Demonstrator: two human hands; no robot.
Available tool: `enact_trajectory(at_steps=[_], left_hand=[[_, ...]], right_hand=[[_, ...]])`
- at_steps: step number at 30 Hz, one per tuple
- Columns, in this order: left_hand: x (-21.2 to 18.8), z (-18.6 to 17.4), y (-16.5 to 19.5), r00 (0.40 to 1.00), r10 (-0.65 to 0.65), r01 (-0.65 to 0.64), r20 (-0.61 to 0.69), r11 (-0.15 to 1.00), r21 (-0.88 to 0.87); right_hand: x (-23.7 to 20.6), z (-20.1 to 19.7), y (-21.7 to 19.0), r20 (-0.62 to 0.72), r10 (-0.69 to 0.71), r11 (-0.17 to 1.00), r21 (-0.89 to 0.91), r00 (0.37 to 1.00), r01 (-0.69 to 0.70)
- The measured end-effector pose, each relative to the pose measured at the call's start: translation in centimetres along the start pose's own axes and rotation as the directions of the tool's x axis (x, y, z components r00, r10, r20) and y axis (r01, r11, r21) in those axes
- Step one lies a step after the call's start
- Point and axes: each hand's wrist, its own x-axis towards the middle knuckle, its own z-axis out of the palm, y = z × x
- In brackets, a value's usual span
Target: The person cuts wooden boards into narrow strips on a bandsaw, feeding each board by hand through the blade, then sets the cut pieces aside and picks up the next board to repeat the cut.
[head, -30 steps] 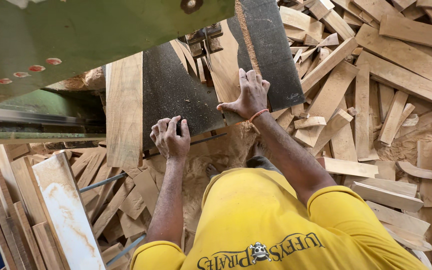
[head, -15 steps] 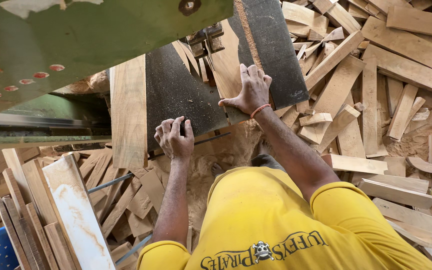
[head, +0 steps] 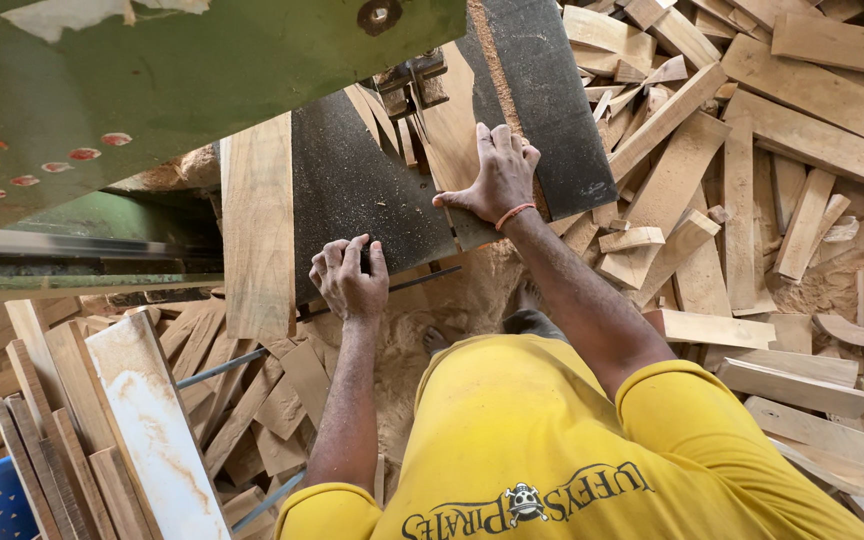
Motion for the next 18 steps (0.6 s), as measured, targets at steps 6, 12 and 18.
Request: enact_trajectory(at_steps=[6, 12, 18], left_hand=[[-0.1, -0.1, 0.0, 1.0, -0.004, 0.004, 0.002, 1.0, -0.001], [-0.1, -0.1, -0.1, 1.0, -0.009, 0.009, 0.014, 1.0, 0.009], [0.6, -0.6, 0.3, 1.0, -0.001, 0.001, 0.0, 1.0, 0.011]], right_hand=[[0.3, 0.3, -0.2, -0.018, 0.007, 1.0, 0.022, 1.0, -0.007], [0.5, 0.5, -0.7, -0.022, 0.027, 0.999, 0.029, 0.999, -0.026], [1.2, 0.6, -1.1, -0.023, 0.048, 0.998, 0.038, 0.999, -0.047]])
